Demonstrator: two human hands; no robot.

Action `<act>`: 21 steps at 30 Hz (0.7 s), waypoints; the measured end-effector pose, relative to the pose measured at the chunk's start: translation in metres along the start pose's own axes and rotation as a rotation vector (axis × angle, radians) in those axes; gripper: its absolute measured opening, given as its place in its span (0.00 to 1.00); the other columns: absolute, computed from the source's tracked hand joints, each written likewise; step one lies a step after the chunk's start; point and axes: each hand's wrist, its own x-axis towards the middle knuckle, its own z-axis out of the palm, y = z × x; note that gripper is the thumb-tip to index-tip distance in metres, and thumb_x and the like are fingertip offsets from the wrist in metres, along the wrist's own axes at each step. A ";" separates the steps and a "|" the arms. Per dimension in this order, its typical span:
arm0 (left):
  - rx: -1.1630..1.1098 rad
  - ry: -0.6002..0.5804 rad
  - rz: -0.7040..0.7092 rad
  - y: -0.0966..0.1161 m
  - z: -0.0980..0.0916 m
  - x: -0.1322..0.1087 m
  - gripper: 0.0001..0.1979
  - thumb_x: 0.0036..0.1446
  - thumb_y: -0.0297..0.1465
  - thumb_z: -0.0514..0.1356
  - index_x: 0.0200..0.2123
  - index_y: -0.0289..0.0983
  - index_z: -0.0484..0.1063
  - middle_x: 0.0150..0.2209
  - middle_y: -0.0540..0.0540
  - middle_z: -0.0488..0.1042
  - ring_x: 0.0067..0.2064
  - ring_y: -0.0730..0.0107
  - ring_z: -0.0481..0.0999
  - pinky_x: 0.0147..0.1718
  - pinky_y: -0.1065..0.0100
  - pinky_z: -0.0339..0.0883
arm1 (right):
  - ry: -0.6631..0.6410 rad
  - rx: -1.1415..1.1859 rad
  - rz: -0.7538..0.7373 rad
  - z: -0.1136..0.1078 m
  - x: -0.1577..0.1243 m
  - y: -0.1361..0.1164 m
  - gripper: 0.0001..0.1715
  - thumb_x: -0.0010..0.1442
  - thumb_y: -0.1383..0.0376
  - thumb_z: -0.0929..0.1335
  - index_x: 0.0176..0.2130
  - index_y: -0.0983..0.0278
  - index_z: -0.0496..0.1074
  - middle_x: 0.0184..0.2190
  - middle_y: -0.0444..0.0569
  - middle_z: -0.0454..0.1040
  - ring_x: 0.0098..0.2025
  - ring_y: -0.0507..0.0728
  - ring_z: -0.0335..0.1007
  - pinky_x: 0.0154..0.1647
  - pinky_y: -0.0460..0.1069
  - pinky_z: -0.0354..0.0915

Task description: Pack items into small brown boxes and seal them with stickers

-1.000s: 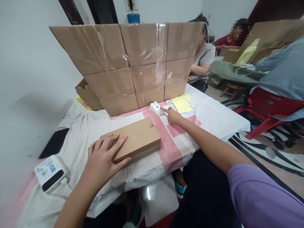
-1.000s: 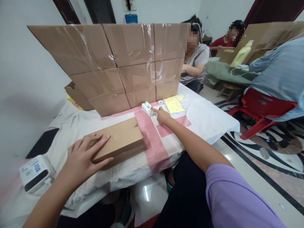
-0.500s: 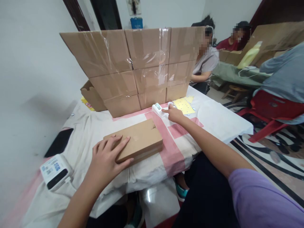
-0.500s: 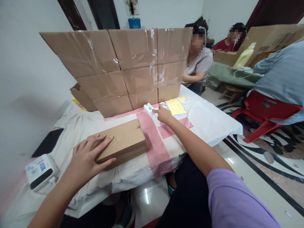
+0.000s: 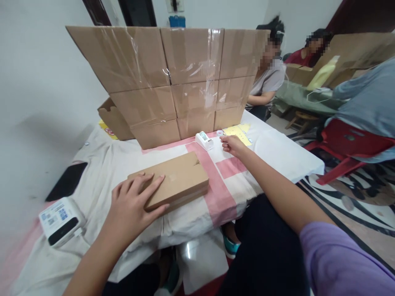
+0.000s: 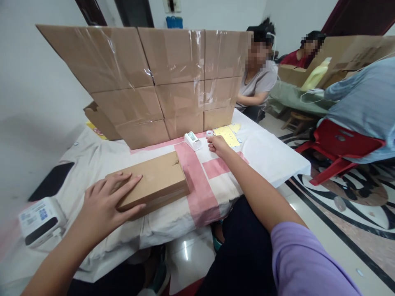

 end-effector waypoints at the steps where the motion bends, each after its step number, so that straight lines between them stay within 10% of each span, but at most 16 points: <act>1: -0.001 -0.004 -0.004 0.000 0.000 0.000 0.31 0.60 0.48 0.60 0.64 0.44 0.65 0.58 0.36 0.69 0.59 0.42 0.68 0.51 0.47 0.58 | -0.052 0.022 0.049 0.004 0.000 0.002 0.05 0.59 0.75 0.67 0.33 0.66 0.67 0.26 0.42 0.64 0.20 0.46 0.49 0.19 0.43 0.47; 12: -0.009 -0.009 -0.007 -0.001 0.001 -0.001 0.31 0.60 0.49 0.60 0.64 0.44 0.65 0.58 0.36 0.69 0.59 0.42 0.67 0.52 0.47 0.57 | -0.076 0.056 0.230 0.019 0.002 0.010 0.17 0.73 0.64 0.58 0.33 0.66 0.66 0.22 0.41 0.62 0.16 0.44 0.46 0.14 0.41 0.42; 21: -0.004 -0.002 -0.006 0.000 0.000 -0.001 0.31 0.59 0.48 0.61 0.64 0.44 0.65 0.59 0.37 0.69 0.59 0.42 0.68 0.51 0.48 0.58 | -0.106 -0.084 0.298 0.030 0.016 0.020 0.09 0.63 0.67 0.69 0.31 0.65 0.66 0.18 0.40 0.62 0.16 0.45 0.46 0.14 0.42 0.40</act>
